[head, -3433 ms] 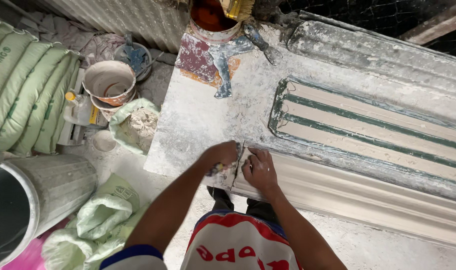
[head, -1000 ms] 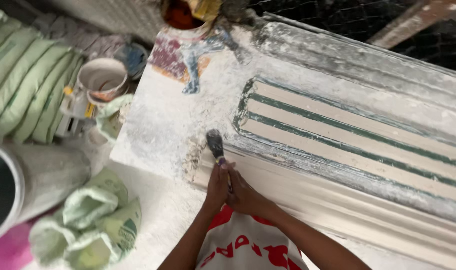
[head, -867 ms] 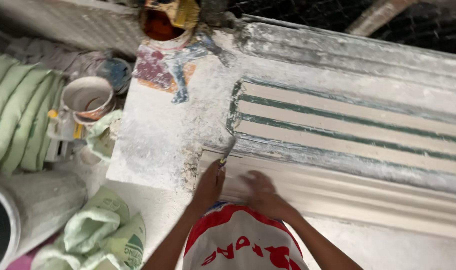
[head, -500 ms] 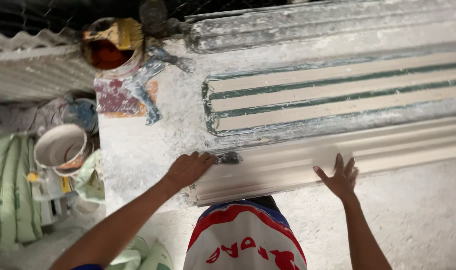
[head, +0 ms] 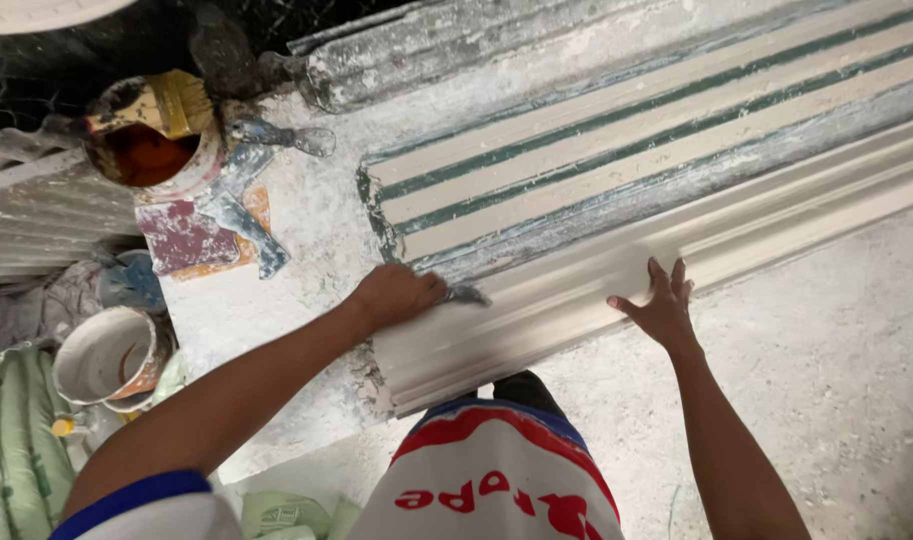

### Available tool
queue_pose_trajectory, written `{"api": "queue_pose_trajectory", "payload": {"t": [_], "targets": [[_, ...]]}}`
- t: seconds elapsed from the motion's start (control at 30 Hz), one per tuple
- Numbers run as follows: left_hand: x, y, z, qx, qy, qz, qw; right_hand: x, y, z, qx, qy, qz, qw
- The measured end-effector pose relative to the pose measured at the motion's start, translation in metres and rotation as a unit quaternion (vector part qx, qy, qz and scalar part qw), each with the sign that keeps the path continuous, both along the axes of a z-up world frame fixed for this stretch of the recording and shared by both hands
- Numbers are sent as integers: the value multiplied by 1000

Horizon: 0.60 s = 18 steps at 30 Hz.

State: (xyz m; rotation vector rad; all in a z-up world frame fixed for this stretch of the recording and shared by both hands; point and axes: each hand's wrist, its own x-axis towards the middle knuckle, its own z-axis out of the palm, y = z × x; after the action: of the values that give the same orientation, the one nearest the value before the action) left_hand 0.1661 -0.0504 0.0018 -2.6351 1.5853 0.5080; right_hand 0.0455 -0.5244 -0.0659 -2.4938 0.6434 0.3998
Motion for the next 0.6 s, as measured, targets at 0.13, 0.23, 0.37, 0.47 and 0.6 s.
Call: {"api": "queue_pose_trajectory", "payload": {"t": [0.13, 0.23, 0.37, 0.47, 0.6], "targets": [[-35, 71, 19, -10, 3, 28, 1000, -2, 5, -5, 4, 6, -11, 1000], [-42, 68, 18, -60, 18, 47, 997, -1, -2, -11, 2, -4, -8, 1000], [-18, -49, -23, -124, -29, 39, 991, 1, -1, -15, -28, -49, 22, 998], [1, -131, -49, -187, -34, 47, 981, -2, 2, -10, -6, -16, -19, 1000], [12, -113, -43, -77, 25, 14, 997, -7, 6, -2, 20, -32, -27, 999]]}}
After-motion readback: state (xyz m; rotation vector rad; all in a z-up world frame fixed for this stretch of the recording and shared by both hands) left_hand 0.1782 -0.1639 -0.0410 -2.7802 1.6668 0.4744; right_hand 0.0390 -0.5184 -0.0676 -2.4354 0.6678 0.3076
